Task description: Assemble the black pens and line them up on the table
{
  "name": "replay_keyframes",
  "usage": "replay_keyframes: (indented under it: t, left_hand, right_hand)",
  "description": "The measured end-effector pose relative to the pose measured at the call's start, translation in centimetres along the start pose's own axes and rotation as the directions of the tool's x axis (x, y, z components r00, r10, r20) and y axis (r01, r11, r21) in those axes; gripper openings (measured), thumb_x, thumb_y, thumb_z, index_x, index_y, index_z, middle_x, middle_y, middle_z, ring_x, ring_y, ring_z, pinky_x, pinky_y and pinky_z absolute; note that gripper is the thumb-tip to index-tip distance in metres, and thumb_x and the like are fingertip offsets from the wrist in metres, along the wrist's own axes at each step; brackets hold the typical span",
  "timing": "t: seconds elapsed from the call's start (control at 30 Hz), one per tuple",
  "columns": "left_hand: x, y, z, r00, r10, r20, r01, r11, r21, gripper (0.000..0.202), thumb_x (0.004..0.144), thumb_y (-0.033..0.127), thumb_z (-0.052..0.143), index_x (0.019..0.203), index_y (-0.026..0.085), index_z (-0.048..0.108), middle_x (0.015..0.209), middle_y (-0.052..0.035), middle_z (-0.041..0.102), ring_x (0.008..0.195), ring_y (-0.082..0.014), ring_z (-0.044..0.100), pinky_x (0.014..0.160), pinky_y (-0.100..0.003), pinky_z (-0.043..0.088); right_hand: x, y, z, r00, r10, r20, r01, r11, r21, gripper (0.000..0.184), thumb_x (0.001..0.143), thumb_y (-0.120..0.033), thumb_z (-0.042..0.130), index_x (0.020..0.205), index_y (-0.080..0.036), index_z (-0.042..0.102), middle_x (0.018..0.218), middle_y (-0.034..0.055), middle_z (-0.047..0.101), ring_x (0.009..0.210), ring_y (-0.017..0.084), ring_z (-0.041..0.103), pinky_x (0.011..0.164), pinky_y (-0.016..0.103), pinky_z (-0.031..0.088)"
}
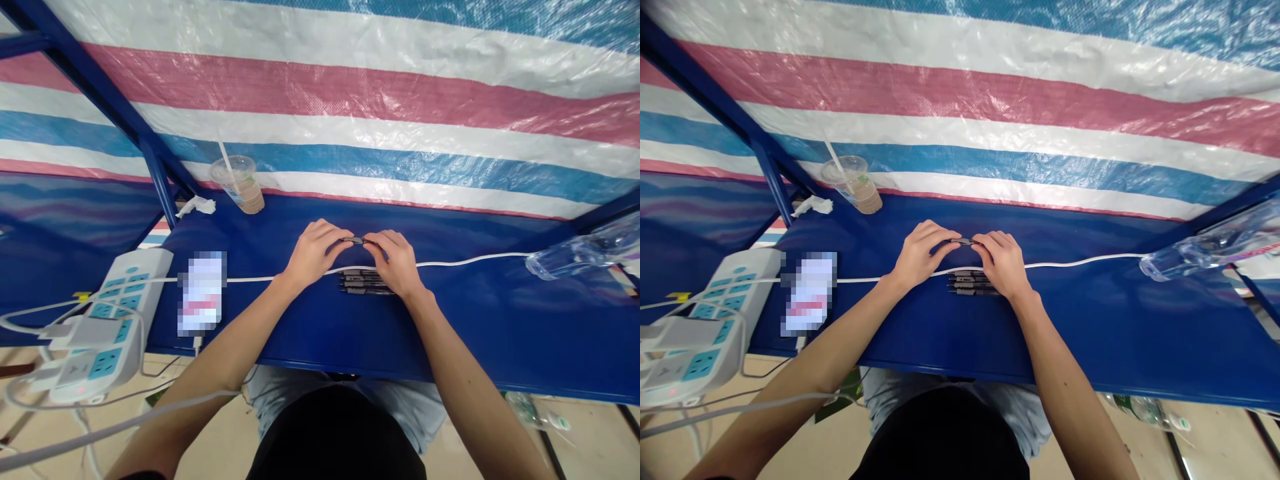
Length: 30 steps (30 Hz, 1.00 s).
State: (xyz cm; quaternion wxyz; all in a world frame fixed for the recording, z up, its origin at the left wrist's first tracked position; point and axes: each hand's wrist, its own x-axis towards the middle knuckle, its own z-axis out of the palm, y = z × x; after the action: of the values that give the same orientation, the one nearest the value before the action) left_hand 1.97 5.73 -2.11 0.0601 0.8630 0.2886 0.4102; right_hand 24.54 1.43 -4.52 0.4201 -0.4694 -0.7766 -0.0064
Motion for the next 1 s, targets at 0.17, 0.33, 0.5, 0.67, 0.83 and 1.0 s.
replay_keyframes:
  t: [0.17,0.33,0.5,0.67,0.83,1.0]
  left_hand:
    - [-0.01,0.02,-0.03,1.000,0.004,-0.004,-0.004,1.000,0.003,0.019,0.107,0.037,0.066,0.113,0.021,0.075,0.101,-0.0052,0.081,0.091,-0.0198,0.069,0.084,-0.037,0.050]
    - [-0.05,0.00,-0.04,1.000,0.002,-0.006,-0.002,1.000,0.000,0.020,0.107,0.037,0.066,0.113,0.021,0.075,0.101,-0.0052,0.081,0.091,-0.0199,0.069,0.084,-0.037,0.050]
    - [-0.03,-0.02,0.01,1.000,-0.010,0.005,0.010,1.000,-0.007,0.021,0.107,0.038,0.065,0.114,0.022,0.076,0.101,-0.0060,0.080,0.092,-0.0204,0.069,0.085,-0.038,0.050]
    - [-0.05,-0.03,0.03,1.000,-0.002,-0.003,0.002,1.000,-0.001,0.021,0.107,0.038,0.065,0.113,0.021,0.076,0.100,-0.0056,0.081,0.091,-0.0200,0.069,0.084,-0.037,0.050]
    - [-0.13,-0.13,-0.04,1.000,-0.020,0.001,0.020,1.000,0.007,0.021,0.107,0.039,0.065,0.110,0.021,0.076,0.097,-0.0050,0.081,0.089,-0.0198,0.069,0.083,-0.037,0.049]
    - [-0.07,-0.03,0.01,0.999,-0.044,0.024,0.044,0.999,-0.008,0.030,0.110,0.044,0.058,0.105,0.020,0.074,0.092,-0.0042,0.081,0.081,-0.0189,0.069,0.081,-0.037,0.047]
  right_hand:
    - [-0.01,-0.10,-0.03,1.000,0.021,0.015,-0.021,1.000,-0.003,0.024,0.113,-0.034,0.052,0.111,-0.024,0.072,0.101,0.0078,0.079,0.088,0.024,0.069,0.080,0.040,0.050]
    - [0.01,-0.09,-0.01,1.000,0.006,0.003,-0.006,1.000,0.010,0.023,0.113,-0.033,0.052,0.111,-0.023,0.072,0.101,0.0080,0.078,0.087,0.024,0.069,0.080,0.040,0.051]
    - [0.00,-0.03,0.00,1.000,0.019,0.014,-0.020,1.000,0.012,0.023,0.112,-0.034,0.052,0.111,-0.024,0.073,0.101,0.0080,0.078,0.088,0.024,0.069,0.081,0.040,0.052]
    - [-0.01,-0.08,-0.06,1.000,0.011,0.006,-0.011,1.000,0.013,0.023,0.112,-0.033,0.053,0.111,-0.023,0.073,0.101,0.0081,0.079,0.088,0.024,0.069,0.081,0.040,0.051]
    - [-0.01,-0.02,0.07,1.000,0.020,-0.002,-0.020,0.999,0.027,0.023,0.112,-0.036,0.054,0.115,-0.023,0.073,0.103,0.0083,0.080,0.088,0.025,0.070,0.082,0.041,0.053]
    - [0.10,-0.06,0.02,1.000,-0.004,-0.005,0.004,1.000,-0.002,0.030,0.113,-0.038,0.052,0.105,-0.022,0.076,0.093,0.0080,0.078,0.080,0.023,0.066,0.077,0.040,0.051]
